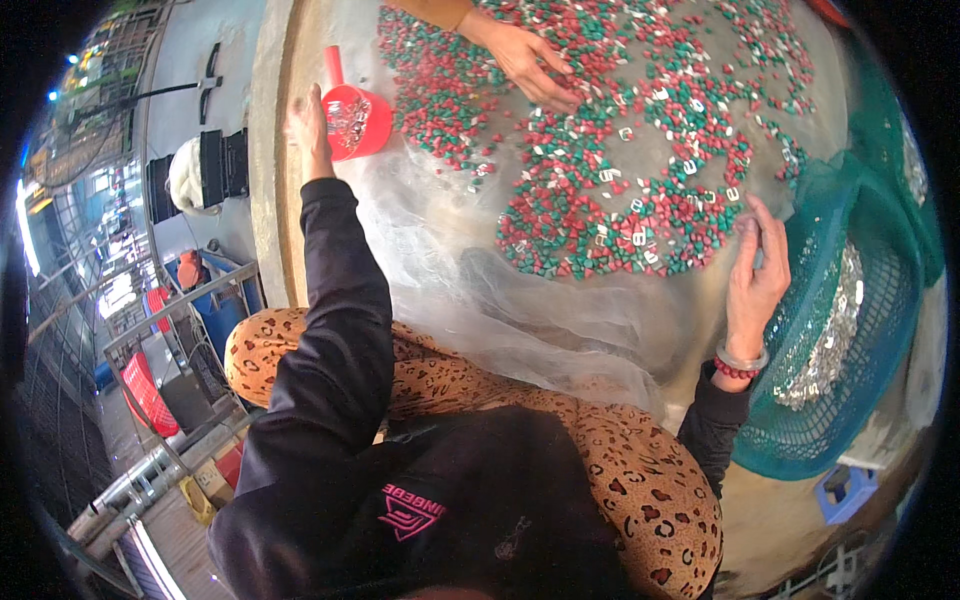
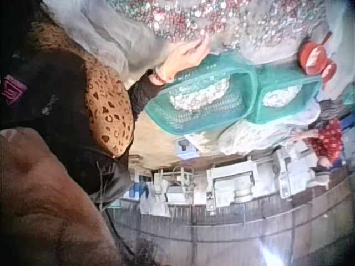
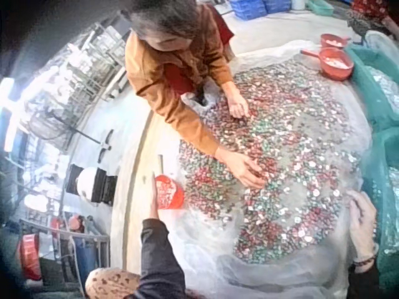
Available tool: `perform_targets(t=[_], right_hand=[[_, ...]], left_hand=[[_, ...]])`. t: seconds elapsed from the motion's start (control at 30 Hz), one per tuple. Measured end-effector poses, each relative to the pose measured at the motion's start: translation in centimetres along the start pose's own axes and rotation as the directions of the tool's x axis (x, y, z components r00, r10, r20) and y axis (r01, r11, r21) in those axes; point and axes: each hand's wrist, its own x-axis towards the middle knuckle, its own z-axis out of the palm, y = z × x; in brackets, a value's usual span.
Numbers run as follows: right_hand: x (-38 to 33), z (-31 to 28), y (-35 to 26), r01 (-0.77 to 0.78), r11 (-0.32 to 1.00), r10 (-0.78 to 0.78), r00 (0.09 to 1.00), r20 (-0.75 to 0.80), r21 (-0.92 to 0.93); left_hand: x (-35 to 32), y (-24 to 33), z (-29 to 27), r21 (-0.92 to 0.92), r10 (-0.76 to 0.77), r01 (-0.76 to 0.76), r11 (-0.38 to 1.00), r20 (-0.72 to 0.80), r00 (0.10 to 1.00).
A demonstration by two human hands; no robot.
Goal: The person sits cross-legged on the floor and sorts a large pile of red, green, and white bottle caps by hand. They pick out silver-colored caps and place them into a green basket while another person works alongside them.
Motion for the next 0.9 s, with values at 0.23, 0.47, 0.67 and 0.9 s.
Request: perform_targets(t=[0.23,0.47,0.67,0.9], right_hand=[[-0.1,1.4,-0.7,-0.097,0.995,0.094,0.985,0.142,0.016],[-1.8,3.8,-1.2,-0.027,0.995,-0.007,0.942,0.337,0.096],[-6.8,9.8,-3.3,0.279,0.927,-0.371,0.782,0.501,0.250],[-10.1,17.9,-1.4,0.671,0.722,-0.516,0.356,0.779,0.172]], left_hand=[[-13.2,8.4,-0.6,-0.332,0.318,-0.235,0.913,0.943,-0.095],[-23.0,4.9,-0.5,-0.423,0.566,-0.841,0.336,0.805,-0.179],[-23.0,0.3,0.0,-0.532,0.619,-0.637,0.559,0.778,-0.107],[-21.3,3.7,0.5,-0.590,0.630,-0.370,0.718,0.776,-0.017]])
